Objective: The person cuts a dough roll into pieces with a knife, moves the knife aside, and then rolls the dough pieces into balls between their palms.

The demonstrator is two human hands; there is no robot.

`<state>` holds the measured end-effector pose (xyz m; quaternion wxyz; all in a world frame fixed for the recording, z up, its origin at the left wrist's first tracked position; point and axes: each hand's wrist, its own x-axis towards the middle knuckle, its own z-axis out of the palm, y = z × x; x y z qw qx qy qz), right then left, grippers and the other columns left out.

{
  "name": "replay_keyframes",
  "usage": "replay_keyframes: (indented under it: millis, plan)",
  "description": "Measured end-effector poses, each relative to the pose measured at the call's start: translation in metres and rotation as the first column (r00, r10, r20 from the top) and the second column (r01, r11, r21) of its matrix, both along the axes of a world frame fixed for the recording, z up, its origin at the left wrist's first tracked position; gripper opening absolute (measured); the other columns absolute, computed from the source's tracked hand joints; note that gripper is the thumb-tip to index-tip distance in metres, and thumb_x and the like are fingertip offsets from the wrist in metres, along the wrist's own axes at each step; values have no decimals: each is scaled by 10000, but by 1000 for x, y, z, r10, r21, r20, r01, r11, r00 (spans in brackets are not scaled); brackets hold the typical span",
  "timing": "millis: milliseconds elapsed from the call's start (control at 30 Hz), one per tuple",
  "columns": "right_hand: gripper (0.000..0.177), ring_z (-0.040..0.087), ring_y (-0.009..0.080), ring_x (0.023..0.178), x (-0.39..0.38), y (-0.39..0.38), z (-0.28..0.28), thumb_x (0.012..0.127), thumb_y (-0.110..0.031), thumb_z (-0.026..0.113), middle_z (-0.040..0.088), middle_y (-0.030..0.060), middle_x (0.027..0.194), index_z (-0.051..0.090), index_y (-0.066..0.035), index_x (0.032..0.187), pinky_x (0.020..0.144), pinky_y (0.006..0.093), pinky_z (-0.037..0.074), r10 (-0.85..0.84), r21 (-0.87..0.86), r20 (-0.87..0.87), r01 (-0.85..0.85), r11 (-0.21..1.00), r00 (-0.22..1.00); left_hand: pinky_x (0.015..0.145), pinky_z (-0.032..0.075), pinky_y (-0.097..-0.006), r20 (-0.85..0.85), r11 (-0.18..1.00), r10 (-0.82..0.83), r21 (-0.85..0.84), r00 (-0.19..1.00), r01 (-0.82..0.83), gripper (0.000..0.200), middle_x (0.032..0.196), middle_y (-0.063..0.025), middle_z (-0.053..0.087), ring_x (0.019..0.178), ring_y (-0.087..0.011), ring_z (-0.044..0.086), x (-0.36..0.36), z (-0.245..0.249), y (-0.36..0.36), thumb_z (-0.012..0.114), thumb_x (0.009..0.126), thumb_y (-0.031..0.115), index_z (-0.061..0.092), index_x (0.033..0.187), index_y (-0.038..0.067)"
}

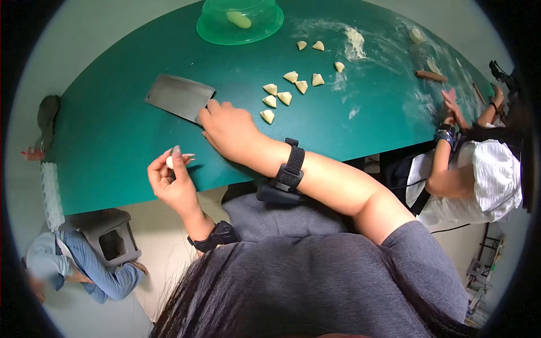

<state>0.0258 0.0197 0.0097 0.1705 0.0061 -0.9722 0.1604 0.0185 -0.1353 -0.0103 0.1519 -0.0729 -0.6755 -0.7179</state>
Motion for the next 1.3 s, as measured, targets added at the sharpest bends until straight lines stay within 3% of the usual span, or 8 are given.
replay_keyframes:
  millis: [233,400,600,767,933,1067,1200,1300]
  plan:
    - [283,619,350,912,43,79,42,817,-300,705,624,146,958,651,-59,955,744,453,524,-47,-77,-234,29,997,971,498,491,-242,70,987,-153,-44,986,156,203,726,-61,629,530,-85,554,3,3,6,654,972,174,529,944,16]
    - [407,662,365,923,81,228,58,843,-446,698,690,174,951,702,-72,1002,783,444,538,-587,122,-35,586,801,809,491,411,-200,92,988,-124,-86,988,132,219,641,10,532,510,-35,442,3,4,8,588,1013,241,538,989,29]
    - [702,674,401,961,82,265,27,845,-617,635,693,243,1000,581,2,1173,794,460,537,-579,164,139,557,814,804,569,356,-182,-40,984,-164,-78,986,161,239,615,59,461,566,-9,386,10,-1,36,519,1035,173,519,1223,25]
    - [257,646,415,859,67,267,-2,982,-286,492,686,196,948,563,-72,1107,697,525,511,-380,215,-5,372,903,925,578,332,-177,2,953,-278,-128,961,276,356,634,101,404,552,4,337,30,15,60,483,1047,177,482,1373,34]
    - [269,690,271,796,89,284,3,955,-249,605,700,156,975,655,-53,1132,699,397,555,-423,-321,-48,387,864,905,612,351,-175,-13,888,-365,-306,931,343,284,806,59,519,660,-2,415,46,18,78,517,1032,158,581,1285,45]
    - [302,678,143,808,123,268,22,934,-230,688,717,99,994,688,-3,1133,701,274,572,-424,-885,126,294,360,897,633,426,-248,-14,726,-515,-538,857,428,230,894,-48,618,692,-97,516,66,28,108,619,943,101,663,1160,41]
    - [333,704,152,839,145,249,27,908,-229,735,723,117,970,681,37,1102,694,242,582,-415,-963,179,246,114,892,633,447,-315,-149,606,-627,-710,765,358,310,876,-79,648,661,-198,563,77,37,140,700,872,129,673,1175,68]
    - [332,714,154,777,151,239,26,896,-228,753,731,123,900,683,50,1063,694,233,578,-436,-949,190,279,149,879,788,469,-382,-167,542,-685,-768,709,342,336,983,-105,706,829,-248,653,77,31,165,706,880,187,673,1200,92]
